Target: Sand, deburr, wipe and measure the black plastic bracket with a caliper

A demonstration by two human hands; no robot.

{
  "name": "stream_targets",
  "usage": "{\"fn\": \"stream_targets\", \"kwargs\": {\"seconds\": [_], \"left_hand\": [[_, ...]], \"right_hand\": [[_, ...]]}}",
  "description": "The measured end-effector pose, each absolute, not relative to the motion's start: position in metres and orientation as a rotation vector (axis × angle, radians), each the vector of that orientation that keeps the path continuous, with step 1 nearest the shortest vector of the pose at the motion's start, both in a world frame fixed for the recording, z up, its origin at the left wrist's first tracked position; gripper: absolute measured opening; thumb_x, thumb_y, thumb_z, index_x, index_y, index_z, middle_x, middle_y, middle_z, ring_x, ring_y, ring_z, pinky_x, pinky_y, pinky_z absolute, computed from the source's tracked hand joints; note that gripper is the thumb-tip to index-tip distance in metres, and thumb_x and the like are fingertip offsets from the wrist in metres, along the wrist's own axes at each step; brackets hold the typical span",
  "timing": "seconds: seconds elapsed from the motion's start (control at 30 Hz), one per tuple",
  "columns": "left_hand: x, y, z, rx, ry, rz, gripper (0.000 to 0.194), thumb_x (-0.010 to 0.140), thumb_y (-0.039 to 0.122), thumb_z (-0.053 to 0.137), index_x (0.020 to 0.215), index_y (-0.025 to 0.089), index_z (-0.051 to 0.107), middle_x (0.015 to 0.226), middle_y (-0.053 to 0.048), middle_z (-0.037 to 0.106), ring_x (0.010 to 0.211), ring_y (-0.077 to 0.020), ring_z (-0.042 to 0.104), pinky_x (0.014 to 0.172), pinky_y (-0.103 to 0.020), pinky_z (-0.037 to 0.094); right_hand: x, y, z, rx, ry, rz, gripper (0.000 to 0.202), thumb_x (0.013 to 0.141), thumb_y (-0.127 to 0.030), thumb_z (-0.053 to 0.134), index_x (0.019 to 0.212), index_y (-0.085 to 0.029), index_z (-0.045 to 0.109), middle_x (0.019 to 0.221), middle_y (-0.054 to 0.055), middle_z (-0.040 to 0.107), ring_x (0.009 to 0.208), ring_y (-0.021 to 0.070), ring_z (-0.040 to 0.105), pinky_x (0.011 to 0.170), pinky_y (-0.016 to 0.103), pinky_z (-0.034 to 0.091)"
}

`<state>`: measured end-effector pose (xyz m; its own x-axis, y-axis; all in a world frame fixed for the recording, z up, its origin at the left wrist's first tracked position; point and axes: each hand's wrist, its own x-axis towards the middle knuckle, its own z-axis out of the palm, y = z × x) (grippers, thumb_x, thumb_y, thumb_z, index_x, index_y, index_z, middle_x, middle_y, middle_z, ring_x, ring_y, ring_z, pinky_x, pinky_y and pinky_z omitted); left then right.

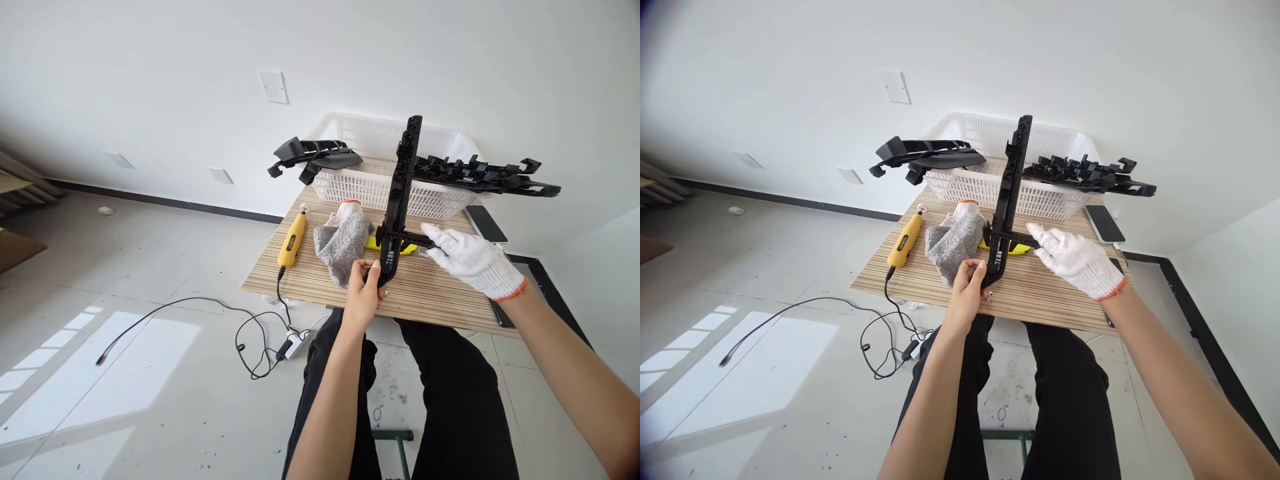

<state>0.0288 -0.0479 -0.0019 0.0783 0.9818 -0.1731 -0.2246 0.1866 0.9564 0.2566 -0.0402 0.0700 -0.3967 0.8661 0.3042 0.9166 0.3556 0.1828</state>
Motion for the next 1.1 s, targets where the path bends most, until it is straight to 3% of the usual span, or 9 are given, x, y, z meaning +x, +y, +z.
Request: {"fn": "stream_targets", "kwargs": {"seconds": [0.2,0.4,0.5,0.63,0.8,1.1], "left_hand": [[0.031,-0.048,0.001,0.922,1.072,1.129,0.029,0.092,0.049,0.059,0.092,0.021,0.049,0.079,0.006,0.051,0.046,-0.0015,0.045,0.050,-0.018,0.047],[0.032,-0.048,-0.002,0.930,1.051,1.149,0.032,0.091,0.051,0.060,0.092,0.021,0.049,0.077,0.006,0.052,0.045,-0.0023,0.045,0.049,-0.019,0.047],[0.032,-0.048,-0.002,0.928,1.045,1.146,0.034,0.090,0.053,0.060,0.092,0.020,0.050,0.080,0.005,0.054,0.044,-0.0017,0.045,0.049,-0.020,0.047],[0.032,-0.048,-0.001,0.931,1.031,1.138,0.036,0.089,0.053,0.061,0.092,0.020,0.050,0.082,0.005,0.055,0.045,-0.0014,0.046,0.049,-0.020,0.047],[0.032,-0.047,0.000,0.929,1.017,1.139,0.036,0.089,0.054,0.062,0.091,0.020,0.050,0.082,0.005,0.055,0.044,-0.0014,0.046,0.049,-0.020,0.046],[0.031,-0.048,0.003,0.954,1.018,1.127,0.036,0.089,0.053,0.062,0.092,0.020,0.049,0.081,0.005,0.060,0.045,-0.0025,0.053,0.051,-0.019,0.047]], "right_hand": [[0.260,-0.044,0.074,-1.737,-2.413,-0.505,0.054,0.101,-0.044,0.037,0.141,-0.017,0.059,0.102,0.013,0.076,0.083,0.0282,0.070,0.063,0.038,0.048],[0.261,-0.046,0.078,-1.617,-2.516,-0.727,0.047,0.105,-0.039,0.033,0.126,-0.016,0.068,0.105,0.013,0.077,0.078,0.0207,0.068,0.058,0.034,0.035],[0.258,-0.048,0.083,-1.683,-2.565,-0.704,0.044,0.105,-0.035,0.032,0.111,-0.017,0.072,0.094,0.011,0.077,0.070,0.0172,0.063,0.054,0.033,0.025],[0.251,-0.050,0.087,-1.905,-2.558,-0.708,0.045,0.102,-0.044,0.037,0.091,-0.016,0.070,0.074,0.011,0.071,0.059,0.0168,0.058,0.053,0.034,0.013],[0.244,-0.051,0.089,-2.078,-2.411,-0.774,0.049,0.098,-0.052,0.036,0.089,-0.016,0.067,0.064,0.011,0.067,0.054,0.0199,0.058,0.052,0.032,0.011],[0.244,-0.056,0.091,-2.030,-2.394,-0.826,0.047,0.096,-0.050,0.037,0.078,-0.018,0.066,0.057,0.009,0.064,0.049,0.0173,0.053,0.052,0.030,0.011]]}}
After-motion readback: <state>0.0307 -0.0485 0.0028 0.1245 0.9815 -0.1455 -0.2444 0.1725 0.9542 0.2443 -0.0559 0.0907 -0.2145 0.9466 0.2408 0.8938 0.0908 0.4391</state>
